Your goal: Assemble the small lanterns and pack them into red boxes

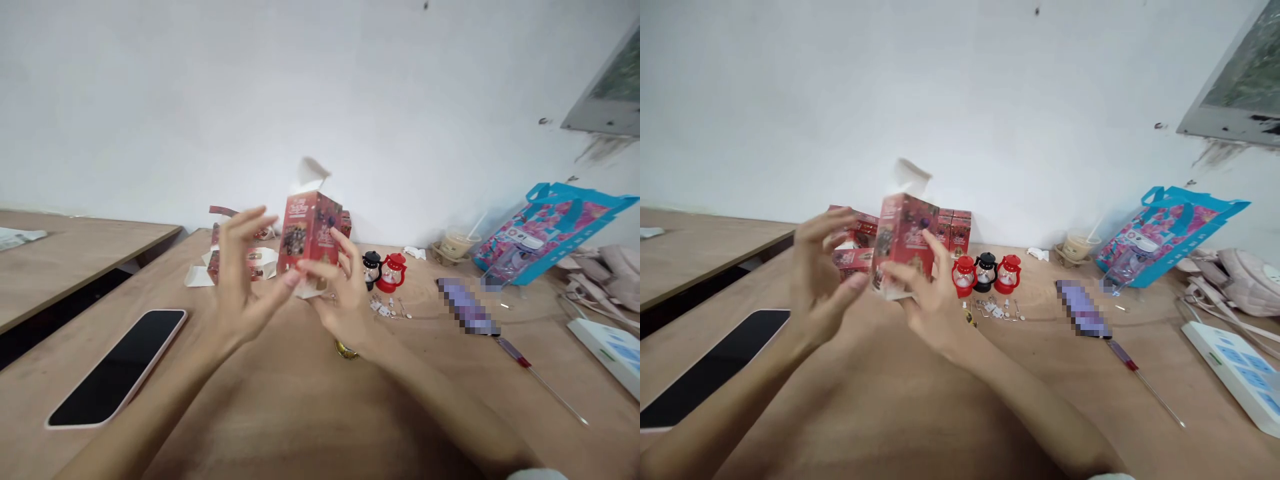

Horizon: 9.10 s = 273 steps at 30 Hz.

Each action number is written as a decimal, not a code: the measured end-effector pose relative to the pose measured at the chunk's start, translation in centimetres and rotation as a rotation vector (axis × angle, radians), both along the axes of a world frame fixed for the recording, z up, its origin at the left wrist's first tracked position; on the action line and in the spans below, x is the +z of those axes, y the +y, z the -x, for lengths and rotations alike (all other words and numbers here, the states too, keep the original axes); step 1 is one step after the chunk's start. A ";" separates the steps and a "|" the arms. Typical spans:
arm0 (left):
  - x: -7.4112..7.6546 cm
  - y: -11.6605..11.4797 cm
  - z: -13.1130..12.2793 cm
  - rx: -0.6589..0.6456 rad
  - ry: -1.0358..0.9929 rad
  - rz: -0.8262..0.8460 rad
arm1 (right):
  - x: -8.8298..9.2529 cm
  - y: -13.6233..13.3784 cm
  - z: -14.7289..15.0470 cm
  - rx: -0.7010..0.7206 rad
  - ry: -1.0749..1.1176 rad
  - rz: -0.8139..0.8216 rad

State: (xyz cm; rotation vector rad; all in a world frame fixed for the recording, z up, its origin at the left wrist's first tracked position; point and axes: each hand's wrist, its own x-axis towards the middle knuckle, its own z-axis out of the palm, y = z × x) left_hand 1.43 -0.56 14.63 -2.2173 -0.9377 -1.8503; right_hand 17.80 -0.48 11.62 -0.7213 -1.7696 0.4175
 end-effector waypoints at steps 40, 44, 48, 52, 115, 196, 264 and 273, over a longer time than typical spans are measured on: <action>-11.5 1.2 0.5 0.028 -0.060 0.404 | -3.4 -1.8 -8.9 0.304 -0.433 0.330; -12.0 1.1 0.2 -0.045 -0.052 0.398 | -0.8 0.0 -6.4 0.316 -0.061 0.271; -12.0 0.8 0.0 -0.070 -0.036 0.410 | 1.0 1.8 -4.2 0.301 0.012 0.234; -11.7 0.7 0.1 -0.104 -0.049 0.398 | 1.8 2.2 -4.0 0.199 -0.137 0.159; -11.8 -0.7 0.3 -0.330 0.049 0.407 | -3.8 0.2 -4.3 0.345 -0.246 -0.082; -12.5 -0.3 0.0 -0.265 -0.540 1.045 | -8.5 0.8 -0.4 0.176 0.048 0.574; -14.1 -0.8 0.0 0.125 -0.084 0.615 | -3.8 -0.2 -1.3 0.097 -0.209 0.103; -14.4 -0.6 -0.2 0.013 -0.174 0.588 | -3.7 0.0 -1.1 0.081 -0.137 0.194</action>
